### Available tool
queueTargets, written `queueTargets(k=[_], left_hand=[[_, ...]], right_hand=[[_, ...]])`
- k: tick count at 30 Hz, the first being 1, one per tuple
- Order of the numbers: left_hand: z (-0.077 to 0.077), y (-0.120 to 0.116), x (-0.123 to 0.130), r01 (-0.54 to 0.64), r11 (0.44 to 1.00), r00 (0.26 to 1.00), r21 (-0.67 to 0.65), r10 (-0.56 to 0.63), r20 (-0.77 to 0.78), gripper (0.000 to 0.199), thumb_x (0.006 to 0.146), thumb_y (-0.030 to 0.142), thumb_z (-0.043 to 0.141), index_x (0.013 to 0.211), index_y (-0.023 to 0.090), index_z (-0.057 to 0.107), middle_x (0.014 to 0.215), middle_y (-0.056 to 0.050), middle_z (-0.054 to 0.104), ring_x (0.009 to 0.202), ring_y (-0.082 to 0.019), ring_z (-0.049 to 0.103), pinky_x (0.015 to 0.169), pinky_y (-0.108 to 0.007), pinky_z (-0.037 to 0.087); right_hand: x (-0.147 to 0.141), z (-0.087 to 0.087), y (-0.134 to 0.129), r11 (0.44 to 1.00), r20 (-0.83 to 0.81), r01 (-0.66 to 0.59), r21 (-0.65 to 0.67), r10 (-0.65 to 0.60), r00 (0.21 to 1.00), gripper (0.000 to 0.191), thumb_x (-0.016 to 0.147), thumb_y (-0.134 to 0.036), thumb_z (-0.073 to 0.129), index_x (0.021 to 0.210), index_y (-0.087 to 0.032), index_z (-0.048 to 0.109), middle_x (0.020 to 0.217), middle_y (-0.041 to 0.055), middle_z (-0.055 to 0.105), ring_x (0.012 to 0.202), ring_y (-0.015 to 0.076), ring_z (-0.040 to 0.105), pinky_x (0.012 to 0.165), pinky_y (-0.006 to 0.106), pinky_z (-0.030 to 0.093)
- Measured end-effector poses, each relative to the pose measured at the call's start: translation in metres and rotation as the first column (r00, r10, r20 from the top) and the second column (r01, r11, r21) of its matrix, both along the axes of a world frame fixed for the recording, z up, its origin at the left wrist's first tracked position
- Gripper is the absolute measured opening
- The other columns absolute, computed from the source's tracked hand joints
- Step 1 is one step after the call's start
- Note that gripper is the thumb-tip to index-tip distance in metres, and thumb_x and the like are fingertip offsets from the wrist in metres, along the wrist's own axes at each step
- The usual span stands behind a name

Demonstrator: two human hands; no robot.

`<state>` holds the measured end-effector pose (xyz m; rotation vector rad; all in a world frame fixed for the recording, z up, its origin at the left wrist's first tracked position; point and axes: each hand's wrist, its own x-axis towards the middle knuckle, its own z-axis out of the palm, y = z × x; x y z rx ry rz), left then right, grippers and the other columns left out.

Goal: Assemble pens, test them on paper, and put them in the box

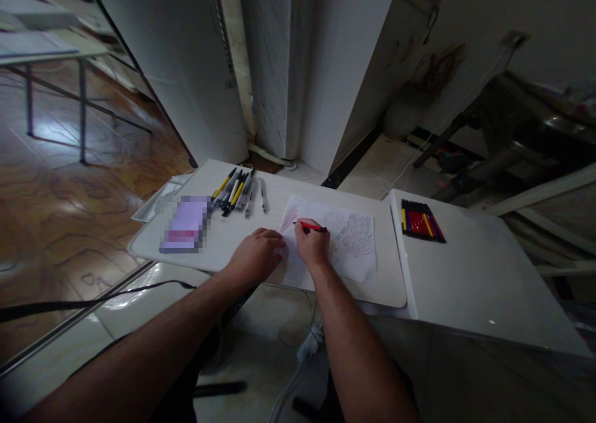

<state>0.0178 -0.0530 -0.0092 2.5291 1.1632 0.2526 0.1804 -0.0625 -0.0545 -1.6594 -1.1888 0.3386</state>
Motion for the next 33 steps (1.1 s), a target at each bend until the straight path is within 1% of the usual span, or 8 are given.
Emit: queueTargets(k=[4,11,16,20,25,27,29,33], left_hand=[[0.000,0.001,-0.001,0.011,1.000,1.000,0.004,-0.011,0.005,0.028,0.077,0.017,0.059,0.099,0.021,0.074,0.111,-0.007,0.069,0.109,-0.024,0.056,0.099,-0.036,0.044],[0.000,0.005,-0.004,0.002,1.000,1.000,0.027,-0.002,0.012,0.031,0.075,0.015,0.058,0.101,0.020,0.075,0.112,-0.007,0.070,0.107,-0.026,0.057,0.098,-0.037,0.044],[0.001,0.010,-0.008,-0.006,0.999,1.000,0.041,0.006,0.013,0.032,0.073,0.015,0.057,0.098,0.019,0.075,0.112,-0.007,0.071,0.106,-0.026,0.058,0.097,-0.037,0.045],[0.004,0.011,-0.012,-0.018,0.999,1.000,0.047,0.018,-0.013,0.033,0.071,0.015,0.057,0.098,0.018,0.075,0.111,-0.009,0.071,0.105,-0.028,0.058,0.094,-0.037,0.047],[0.008,0.009,-0.012,-0.097,0.994,0.993,0.041,0.093,0.078,0.026,0.077,0.019,0.057,0.095,0.017,0.076,0.107,-0.011,0.072,0.103,-0.028,0.062,0.094,-0.037,0.046],[0.010,0.004,-0.008,-0.176,0.984,0.969,-0.031,0.179,0.170,0.025,0.082,0.026,0.056,0.094,0.017,0.077,0.102,-0.011,0.074,0.096,-0.026,0.066,0.087,-0.034,0.048],[0.012,-0.001,-0.002,-0.187,0.957,0.938,-0.221,0.241,0.248,0.027,0.084,0.031,0.055,0.094,0.018,0.077,0.086,-0.009,0.075,0.079,-0.022,0.068,0.075,-0.031,0.050],[0.011,-0.011,0.008,-0.020,0.830,0.871,-0.557,0.288,0.397,0.027,0.084,0.029,0.055,0.097,0.015,0.074,0.060,-0.002,0.068,0.054,-0.015,0.064,0.055,-0.024,0.048]], right_hand=[[0.001,0.010,-0.006,0.998,0.000,-0.056,0.036,0.057,0.998,0.028,0.087,-0.032,0.053,0.102,-0.017,0.071,0.080,0.0053,0.074,0.069,0.0173,0.069,0.066,0.028,0.055],[0.015,0.032,-0.021,0.967,0.215,-0.251,0.033,0.238,0.947,0.047,0.085,-0.012,0.045,0.127,-0.023,0.063,0.113,0.0069,0.072,0.096,0.0193,0.069,0.088,0.035,0.055],[0.017,0.048,-0.029,0.972,0.204,-0.215,0.100,0.191,0.960,0.038,0.087,-0.013,0.045,0.115,-0.021,0.070,0.113,0.0073,0.073,0.105,0.0195,0.067,0.092,0.035,0.053],[0.017,0.056,-0.034,0.984,0.101,-0.144,0.108,0.133,0.986,0.028,0.085,-0.020,0.055,0.106,-0.021,0.073,0.105,0.0067,0.075,0.088,0.0190,0.070,0.074,0.031,0.056],[0.015,0.057,-0.036,0.990,0.012,-0.082,0.117,0.082,0.997,0.020,0.082,-0.023,0.061,0.099,-0.021,0.073,0.096,0.0045,0.075,0.075,0.0164,0.067,0.071,0.030,0.053],[0.014,0.057,-0.035,0.990,-0.031,-0.063,0.126,0.067,0.997,0.018,0.082,-0.025,0.062,0.097,-0.021,0.072,0.092,0.0037,0.074,0.072,0.0159,0.065,0.069,0.030,0.053],[0.012,0.057,-0.034,0.989,-0.079,-0.048,0.140,0.060,0.995,0.017,0.082,-0.026,0.063,0.096,-0.021,0.070,0.089,0.0032,0.073,0.071,0.0157,0.065,0.066,0.029,0.053],[0.010,0.057,-0.034,0.988,-0.129,-0.040,0.148,0.060,0.990,0.016,0.082,-0.028,0.063,0.095,-0.021,0.069,0.088,0.0031,0.072,0.071,0.0158,0.064,0.062,0.027,0.052]])
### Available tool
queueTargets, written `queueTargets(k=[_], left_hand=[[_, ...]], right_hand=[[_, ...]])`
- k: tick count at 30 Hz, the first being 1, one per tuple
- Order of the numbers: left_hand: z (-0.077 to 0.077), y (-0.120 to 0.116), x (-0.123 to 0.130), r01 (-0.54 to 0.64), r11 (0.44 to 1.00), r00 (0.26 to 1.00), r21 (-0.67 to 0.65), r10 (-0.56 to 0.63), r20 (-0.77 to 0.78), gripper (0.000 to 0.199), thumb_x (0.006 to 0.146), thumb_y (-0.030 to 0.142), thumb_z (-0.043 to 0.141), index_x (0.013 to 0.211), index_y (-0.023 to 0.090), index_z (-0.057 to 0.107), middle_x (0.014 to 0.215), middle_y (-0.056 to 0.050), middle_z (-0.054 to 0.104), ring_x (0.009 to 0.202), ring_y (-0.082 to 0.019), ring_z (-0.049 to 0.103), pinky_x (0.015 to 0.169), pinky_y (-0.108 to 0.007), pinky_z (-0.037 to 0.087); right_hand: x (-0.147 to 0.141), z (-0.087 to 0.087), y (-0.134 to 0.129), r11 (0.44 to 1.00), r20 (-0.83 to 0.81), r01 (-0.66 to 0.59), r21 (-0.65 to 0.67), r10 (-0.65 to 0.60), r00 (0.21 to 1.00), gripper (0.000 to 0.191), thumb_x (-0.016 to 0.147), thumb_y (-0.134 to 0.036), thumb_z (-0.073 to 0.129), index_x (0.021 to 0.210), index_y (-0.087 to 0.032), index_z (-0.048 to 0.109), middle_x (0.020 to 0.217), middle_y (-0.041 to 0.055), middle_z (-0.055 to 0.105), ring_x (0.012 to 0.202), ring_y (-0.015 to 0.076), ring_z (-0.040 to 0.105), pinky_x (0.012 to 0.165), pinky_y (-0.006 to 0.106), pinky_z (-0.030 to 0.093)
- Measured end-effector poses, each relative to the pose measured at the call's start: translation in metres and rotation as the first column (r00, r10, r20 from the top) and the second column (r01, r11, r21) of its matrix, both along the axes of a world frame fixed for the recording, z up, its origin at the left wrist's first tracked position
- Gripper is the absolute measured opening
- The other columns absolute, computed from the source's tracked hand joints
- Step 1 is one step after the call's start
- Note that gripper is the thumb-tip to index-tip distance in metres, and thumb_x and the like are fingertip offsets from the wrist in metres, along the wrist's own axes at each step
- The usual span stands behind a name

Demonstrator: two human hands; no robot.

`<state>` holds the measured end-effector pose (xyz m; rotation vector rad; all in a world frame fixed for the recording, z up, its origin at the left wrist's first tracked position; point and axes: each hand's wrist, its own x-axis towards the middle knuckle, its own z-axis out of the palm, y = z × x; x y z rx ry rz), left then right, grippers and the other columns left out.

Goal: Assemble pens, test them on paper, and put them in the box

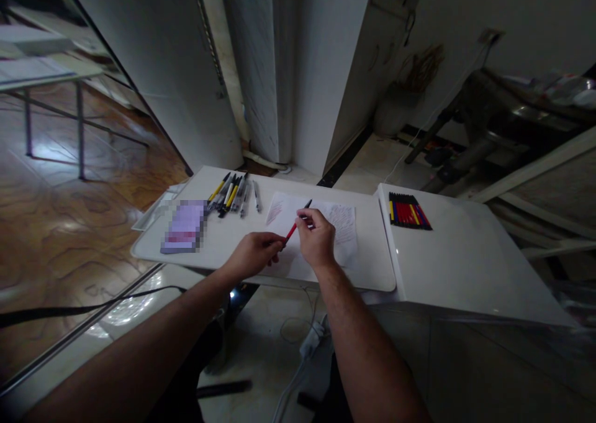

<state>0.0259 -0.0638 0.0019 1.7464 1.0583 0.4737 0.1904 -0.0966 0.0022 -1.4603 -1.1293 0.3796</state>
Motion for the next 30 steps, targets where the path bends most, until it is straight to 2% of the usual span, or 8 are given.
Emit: queueTargets(k=[2,5,12,19,24,30], left_hand=[[-0.0023,-0.0021,0.0029,-0.002,0.997,0.996,-0.074,0.008,0.090,0.025,0.084,0.026,0.055,0.097,0.014,0.073,0.058,-0.002,0.067,0.052,-0.014,0.063,0.052,-0.023,0.048],[-0.0055,-0.0025,0.0049,-0.031,0.992,0.988,-0.122,0.048,0.146,0.023,0.082,0.024,0.057,0.095,0.013,0.072,0.057,-0.001,0.066,0.051,-0.013,0.063,0.050,-0.022,0.049],[-0.0101,-0.0019,0.0065,-0.040,0.990,0.978,-0.135,0.067,0.198,0.023,0.080,0.023,0.060,0.097,0.013,0.071,0.058,-0.001,0.066,0.051,-0.013,0.063,0.051,-0.023,0.051],[-0.0071,-0.0022,0.0092,-0.064,0.985,0.962,-0.161,0.104,0.251,0.024,0.078,0.022,0.061,0.097,0.012,0.071,0.058,-0.001,0.065,0.050,-0.013,0.061,0.050,-0.022,0.049],[-0.0073,-0.0011,0.0079,-0.053,0.987,0.968,-0.150,0.088,0.235,0.026,0.077,0.025,0.062,0.099,0.013,0.072,0.058,-0.001,0.064,0.050,-0.013,0.060,0.050,-0.023,0.047],[-0.0074,0.0041,0.0037,-0.059,0.995,0.978,-0.086,0.075,0.196,0.027,0.076,0.032,0.064,0.095,0.015,0.073,0.061,0.000,0.064,0.050,-0.011,0.055,0.050,-0.022,0.044]], right_hand=[[-0.0010,0.0004,-0.0011,1.000,0.001,-0.012,-0.007,0.012,1.000,0.016,0.082,-0.028,0.063,0.094,-0.021,0.069,0.086,0.0030,0.072,0.071,0.0157,0.064,0.060,0.027,0.051],[-0.0030,0.0024,-0.0032,1.000,0.011,-0.027,-0.012,0.027,1.000,0.016,0.082,-0.029,0.063,0.094,-0.021,0.069,0.083,0.0026,0.071,0.069,0.0153,0.063,0.059,0.026,0.051],[-0.0069,0.0061,-0.0035,0.999,0.030,-0.047,0.005,0.047,0.998,0.014,0.082,-0.026,0.062,0.093,-0.021,0.069,0.083,0.0015,0.071,0.068,0.0143,0.063,0.060,0.027,0.051],[-0.0078,0.0078,-0.0025,0.998,0.007,-0.056,0.000,0.056,0.998,0.013,0.081,-0.025,0.063,0.092,-0.021,0.069,0.082,0.0009,0.071,0.065,0.0136,0.063,0.060,0.026,0.052],[-0.0064,0.0092,-0.0027,0.998,0.010,-0.054,-0.011,0.054,0.998,0.014,0.081,-0.027,0.063,0.092,-0.021,0.069,0.082,0.0013,0.070,0.065,0.0135,0.062,0.059,0.026,0.051],[0.0012,0.0063,0.0005,0.999,-0.177,0.022,0.025,-0.018,0.984,0.017,0.079,-0.032,0.065,0.090,-0.019,0.067,0.083,0.0019,0.069,0.054,0.0098,0.056,0.048,0.023,0.047]])
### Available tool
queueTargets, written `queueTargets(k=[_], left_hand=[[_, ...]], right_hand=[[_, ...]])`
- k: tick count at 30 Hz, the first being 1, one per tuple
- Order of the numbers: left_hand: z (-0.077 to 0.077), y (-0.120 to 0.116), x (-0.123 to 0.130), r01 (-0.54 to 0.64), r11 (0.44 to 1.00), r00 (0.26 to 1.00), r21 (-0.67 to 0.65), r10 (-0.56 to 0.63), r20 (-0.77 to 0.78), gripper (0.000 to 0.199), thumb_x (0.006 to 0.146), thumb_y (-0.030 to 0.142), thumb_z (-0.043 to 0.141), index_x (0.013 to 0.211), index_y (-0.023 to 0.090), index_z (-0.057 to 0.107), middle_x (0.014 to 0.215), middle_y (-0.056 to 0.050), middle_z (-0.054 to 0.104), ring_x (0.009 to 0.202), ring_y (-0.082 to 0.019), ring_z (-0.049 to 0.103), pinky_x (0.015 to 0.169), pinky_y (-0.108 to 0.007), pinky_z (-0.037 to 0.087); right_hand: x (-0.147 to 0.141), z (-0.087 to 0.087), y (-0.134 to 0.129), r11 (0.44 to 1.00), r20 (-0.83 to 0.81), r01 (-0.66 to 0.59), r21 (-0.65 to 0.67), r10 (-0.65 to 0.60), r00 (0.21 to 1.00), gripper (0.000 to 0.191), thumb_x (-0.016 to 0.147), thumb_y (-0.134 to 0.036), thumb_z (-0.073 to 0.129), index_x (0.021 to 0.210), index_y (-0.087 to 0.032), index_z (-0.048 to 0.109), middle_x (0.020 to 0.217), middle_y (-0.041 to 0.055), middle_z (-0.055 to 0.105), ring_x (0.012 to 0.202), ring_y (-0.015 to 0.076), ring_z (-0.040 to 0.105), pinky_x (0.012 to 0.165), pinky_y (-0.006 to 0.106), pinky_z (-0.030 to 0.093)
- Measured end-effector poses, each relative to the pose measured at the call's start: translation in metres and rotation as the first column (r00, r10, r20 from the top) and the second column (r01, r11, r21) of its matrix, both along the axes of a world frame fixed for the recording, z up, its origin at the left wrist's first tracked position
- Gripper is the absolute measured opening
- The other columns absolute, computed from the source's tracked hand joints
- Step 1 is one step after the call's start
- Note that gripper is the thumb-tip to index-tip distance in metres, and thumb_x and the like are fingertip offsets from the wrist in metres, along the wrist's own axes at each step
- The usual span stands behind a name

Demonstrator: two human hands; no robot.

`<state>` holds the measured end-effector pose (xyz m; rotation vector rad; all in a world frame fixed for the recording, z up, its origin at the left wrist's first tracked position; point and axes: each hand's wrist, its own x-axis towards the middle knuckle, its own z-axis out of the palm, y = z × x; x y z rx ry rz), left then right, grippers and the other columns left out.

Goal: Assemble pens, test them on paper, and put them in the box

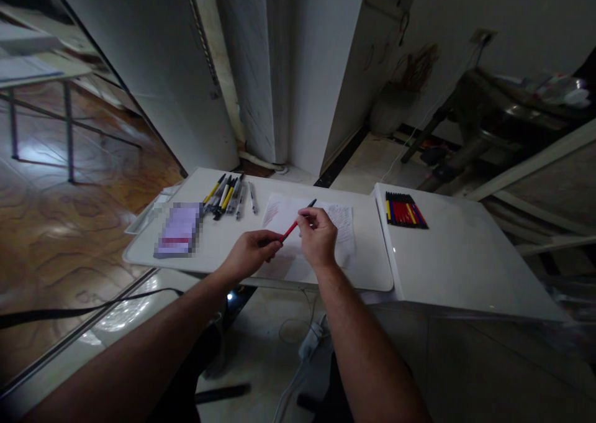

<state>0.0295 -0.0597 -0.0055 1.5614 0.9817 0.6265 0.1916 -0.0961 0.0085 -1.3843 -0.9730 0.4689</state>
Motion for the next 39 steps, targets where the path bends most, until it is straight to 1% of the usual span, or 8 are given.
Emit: queueTargets(k=[4,9,15,18,23,30,34,39], left_hand=[[0.004,0.004,0.000,-0.036,0.997,0.998,-0.062,0.038,0.041,0.027,0.073,0.032,0.067,0.091,0.013,0.072,0.059,0.001,0.061,0.049,-0.010,0.051,0.049,-0.022,0.042],[0.010,0.010,0.001,-0.116,0.983,0.988,-0.139,0.129,0.089,0.028,0.069,0.031,0.069,0.089,0.012,0.072,0.061,0.001,0.061,0.050,-0.009,0.049,0.050,-0.022,0.039],[0.014,0.013,0.001,-0.162,0.972,0.964,-0.171,0.193,0.182,0.025,0.068,0.029,0.070,0.085,0.011,0.071,0.064,-0.001,0.063,0.052,-0.009,0.050,0.051,-0.023,0.039],[0.013,0.010,0.004,-0.105,0.975,0.973,-0.196,0.142,0.183,0.023,0.067,0.028,0.070,0.084,0.012,0.070,0.065,-0.001,0.065,0.052,-0.009,0.052,0.052,-0.023,0.041],[0.004,0.000,0.013,0.039,0.971,0.984,-0.235,0.004,0.180,0.025,0.066,0.028,0.072,0.085,0.013,0.067,0.063,0.000,0.065,0.050,-0.010,0.054,0.052,-0.024,0.044],[0.004,-0.004,0.030,-0.048,0.969,0.957,-0.243,0.114,0.265,0.029,0.065,0.032,0.076,0.081,0.013,0.061,0.061,0.000,0.064,0.052,-0.011,0.057,0.052,-0.023,0.044],[0.006,-0.007,0.036,-0.030,0.965,0.958,-0.259,0.102,0.269,0.035,0.064,0.037,0.079,0.080,0.013,0.060,0.059,0.000,0.064,0.052,-0.011,0.058,0.052,-0.023,0.045],[0.005,-0.008,0.042,-0.009,0.960,0.949,-0.281,0.097,0.300,0.039,0.060,0.039,0.082,0.078,0.014,0.058,0.060,0.000,0.064,0.054,-0.013,0.062,0.053,-0.023,0.048]], right_hand=[[0.003,-0.003,0.002,1.000,-0.042,-0.005,-0.006,0.005,0.999,0.021,0.078,-0.033,0.068,0.092,-0.019,0.066,0.084,0.0017,0.068,0.053,0.0090,0.055,0.046,0.023,0.047],[0.006,-0.007,0.004,1.000,-0.077,-0.002,-0.009,0.002,0.997,0.029,0.079,-0.035,0.065,0.103,-0.018,0.065,0.089,0.0046,0.069,0.067,0.0134,0.063,0.048,0.022,0.049],[0.010,-0.011,0.001,0.999,-0.112,-0.010,-0.053,0.004,0.994,0.036,0.078,-0.036,0.065,0.108,-0.018,0.063,0.080,0.0023,0.066,0.069,0.0155,0.066,0.046,0.021,0.049],[0.012,-0.013,-0.002,0.997,-0.106,-0.004,-0.073,-0.004,0.994,0.036,0.078,-0.036,0.064,0.110,-0.019,0.062,0.079,0.0009,0.065,0.068,0.0150,0.066,0.046,0.021,0.048],[0.007,-0.011,-0.008,0.995,-0.147,0.051,-0.090,-0.064,0.987,0.054,0.074,-0.032,0.068,0.124,-0.021,0.049,0.077,-0.0008,0.067,0.063,0.0143,0.064,0.045,0.021,0.047],[-0.002,-0.008,-0.018,0.975,-0.182,-0.081,-0.205,0.044,0.982,0.035,0.068,-0.032,0.073,0.095,-0.018,0.057,0.077,0.0028,0.071,0.063,0.0160,0.066,0.051,0.024,0.049],[0.000,-0.009,-0.022,0.966,-0.163,-0.069,-0.249,0.028,0.986,0.028,0.067,-0.030,0.072,0.090,-0.017,0.063,0.076,0.0035,0.072,0.063,0.0154,0.066,0.055,0.025,0.050],[0.003,-0.005,-0.025,0.957,-0.254,-0.109,-0.268,0.039,0.966,0.026,0.065,-0.030,0.072,0.086,-0.016,0.066,0.075,0.0049,0.073,0.060,0.0150,0.065,0.050,0.024,0.049]])
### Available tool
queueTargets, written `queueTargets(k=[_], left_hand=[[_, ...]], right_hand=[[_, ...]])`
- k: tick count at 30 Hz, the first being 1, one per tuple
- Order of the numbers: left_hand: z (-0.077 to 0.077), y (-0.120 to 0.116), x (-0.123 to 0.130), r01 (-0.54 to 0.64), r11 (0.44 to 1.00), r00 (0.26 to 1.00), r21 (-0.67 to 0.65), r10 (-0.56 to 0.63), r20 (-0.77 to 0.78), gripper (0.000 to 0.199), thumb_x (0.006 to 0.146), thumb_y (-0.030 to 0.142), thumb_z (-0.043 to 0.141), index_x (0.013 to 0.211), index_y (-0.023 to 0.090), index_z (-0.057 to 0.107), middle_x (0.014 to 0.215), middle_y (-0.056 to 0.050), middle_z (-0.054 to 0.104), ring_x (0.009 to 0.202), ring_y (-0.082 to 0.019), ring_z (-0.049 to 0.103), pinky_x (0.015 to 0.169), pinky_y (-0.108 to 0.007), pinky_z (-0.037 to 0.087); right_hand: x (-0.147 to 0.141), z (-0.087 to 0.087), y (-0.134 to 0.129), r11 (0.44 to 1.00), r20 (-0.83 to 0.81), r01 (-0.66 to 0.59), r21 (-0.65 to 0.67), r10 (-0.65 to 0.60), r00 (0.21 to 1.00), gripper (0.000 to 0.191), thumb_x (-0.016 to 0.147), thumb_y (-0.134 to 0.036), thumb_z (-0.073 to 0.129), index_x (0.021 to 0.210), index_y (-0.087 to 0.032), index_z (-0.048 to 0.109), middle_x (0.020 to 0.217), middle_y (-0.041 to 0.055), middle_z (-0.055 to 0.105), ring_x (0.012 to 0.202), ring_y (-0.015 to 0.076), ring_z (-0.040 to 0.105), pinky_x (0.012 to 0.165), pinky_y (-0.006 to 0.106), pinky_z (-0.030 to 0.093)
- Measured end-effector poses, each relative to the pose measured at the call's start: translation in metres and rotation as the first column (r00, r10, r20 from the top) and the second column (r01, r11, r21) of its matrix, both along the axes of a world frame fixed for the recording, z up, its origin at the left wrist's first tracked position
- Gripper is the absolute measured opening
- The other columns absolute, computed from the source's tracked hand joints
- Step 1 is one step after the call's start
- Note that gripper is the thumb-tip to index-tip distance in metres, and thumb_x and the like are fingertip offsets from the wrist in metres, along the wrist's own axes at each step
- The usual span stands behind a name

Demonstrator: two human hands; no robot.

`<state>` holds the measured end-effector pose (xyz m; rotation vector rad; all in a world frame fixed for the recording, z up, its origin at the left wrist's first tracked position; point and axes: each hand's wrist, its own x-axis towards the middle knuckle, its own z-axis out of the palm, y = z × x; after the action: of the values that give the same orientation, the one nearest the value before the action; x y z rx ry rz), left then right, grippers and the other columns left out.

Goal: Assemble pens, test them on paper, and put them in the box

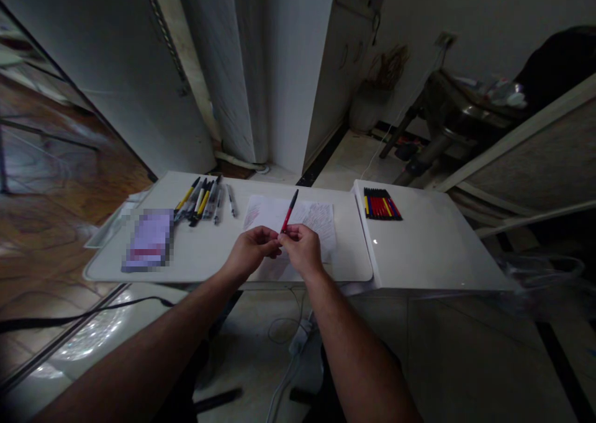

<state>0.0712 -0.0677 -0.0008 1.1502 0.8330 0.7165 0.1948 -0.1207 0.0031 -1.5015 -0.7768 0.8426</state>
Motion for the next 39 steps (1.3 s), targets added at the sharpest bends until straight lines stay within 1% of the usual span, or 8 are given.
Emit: queueTargets(k=[8,15,19,23,26,31,34,39], left_hand=[[0.003,0.000,0.008,0.009,0.997,0.995,-0.079,-0.002,0.098,0.040,0.060,0.032,0.083,0.081,0.014,0.055,0.061,0.000,0.065,0.054,-0.013,0.064,0.054,-0.024,0.051],[0.007,-0.002,0.017,0.061,0.997,0.994,-0.056,-0.056,0.091,0.037,0.063,0.035,0.081,0.082,0.014,0.056,0.063,-0.002,0.067,0.058,-0.015,0.066,0.057,-0.026,0.051],[-0.001,0.001,0.021,0.086,0.996,0.996,0.030,-0.087,0.023,0.031,0.066,0.033,0.077,0.084,0.014,0.061,0.070,-0.003,0.070,0.063,-0.015,0.066,0.062,-0.027,0.051],[-0.010,0.007,0.023,0.110,0.962,0.979,0.249,-0.062,-0.194,0.022,0.073,0.034,0.069,0.084,0.015,0.066,0.078,-0.004,0.071,0.069,-0.015,0.064,0.066,-0.027,0.048],[-0.010,0.011,0.023,0.165,0.912,0.916,0.375,0.000,-0.402,0.021,0.078,0.034,0.063,0.087,0.016,0.069,0.079,-0.004,0.071,0.072,-0.016,0.063,0.069,-0.028,0.048],[-0.008,0.018,0.025,0.385,0.781,0.710,0.492,0.090,-0.698,0.021,0.081,0.030,0.058,0.090,0.017,0.072,0.092,-0.008,0.071,0.084,-0.020,0.064,0.078,-0.031,0.047],[-0.011,0.023,0.025,0.502,0.704,0.639,0.502,0.088,-0.764,0.025,0.082,0.033,0.055,0.092,0.018,0.072,0.097,-0.009,0.070,0.087,-0.022,0.064,0.079,-0.032,0.047],[-0.012,0.030,0.027,0.572,0.683,0.568,0.453,0.068,-0.820,0.032,0.084,0.040,0.051,0.096,0.018,0.072,0.098,-0.009,0.070,0.089,-0.023,0.064,0.079,-0.032,0.046]], right_hand=[[0.008,0.009,-0.005,0.996,-0.153,-0.065,0.057,0.073,0.986,0.029,0.060,-0.019,0.067,0.088,-0.015,0.069,0.079,0.0037,0.073,0.055,0.0106,0.060,0.046,0.020,0.046],[0.013,0.014,-0.004,0.999,-0.141,0.032,-0.003,-0.032,0.989,0.024,0.064,-0.028,0.073,0.082,-0.014,0.066,0.067,0.0017,0.069,0.051,0.0109,0.059,0.043,0.021,0.045],[0.021,0.014,0.000,0.997,-0.132,0.075,-0.011,-0.076,0.988,0.026,0.062,-0.031,0.074,0.081,-0.014,0.066,0.064,0.0009,0.067,0.052,0.0112,0.058,0.041,0.020,0.042],[0.038,0.013,0.001,0.991,-0.082,0.125,-0.046,-0.128,0.988,0.026,0.060,-0.031,0.074,0.079,-0.014,0.067,0.063,-0.0007,0.065,0.051,0.0096,0.054,0.040,0.019,0.040],[0.057,0.009,-0.001,0.987,-0.052,0.143,-0.078,-0.148,0.988,0.026,0.061,-0.032,0.072,0.079,-0.014,0.068,0.062,-0.0007,0.064,0.050,0.0097,0.053,0.041,0.020,0.039],[0.109,-0.001,-0.015,0.965,0.023,0.233,-0.119,-0.232,0.972,0.026,0.060,-0.030,0.069,0.081,-0.014,0.069,0.068,0.0004,0.067,0.054,0.0104,0.055,0.041,0.020,0.039],[0.150,-0.005,-0.027,0.917,0.124,0.353,-0.185,-0.335,0.934,0.027,0.061,-0.030,0.068,0.082,-0.014,0.070,0.069,0.0013,0.068,0.056,0.0109,0.056,0.041,0.019,0.041],[0.218,-0.009,-0.044,0.829,0.230,0.512,-0.224,-0.465,0.855,0.031,0.062,-0.028,0.067,0.088,-0.012,0.073,0.068,0.0023,0.068,0.050,0.0093,0.053,0.040,0.019,0.039]])
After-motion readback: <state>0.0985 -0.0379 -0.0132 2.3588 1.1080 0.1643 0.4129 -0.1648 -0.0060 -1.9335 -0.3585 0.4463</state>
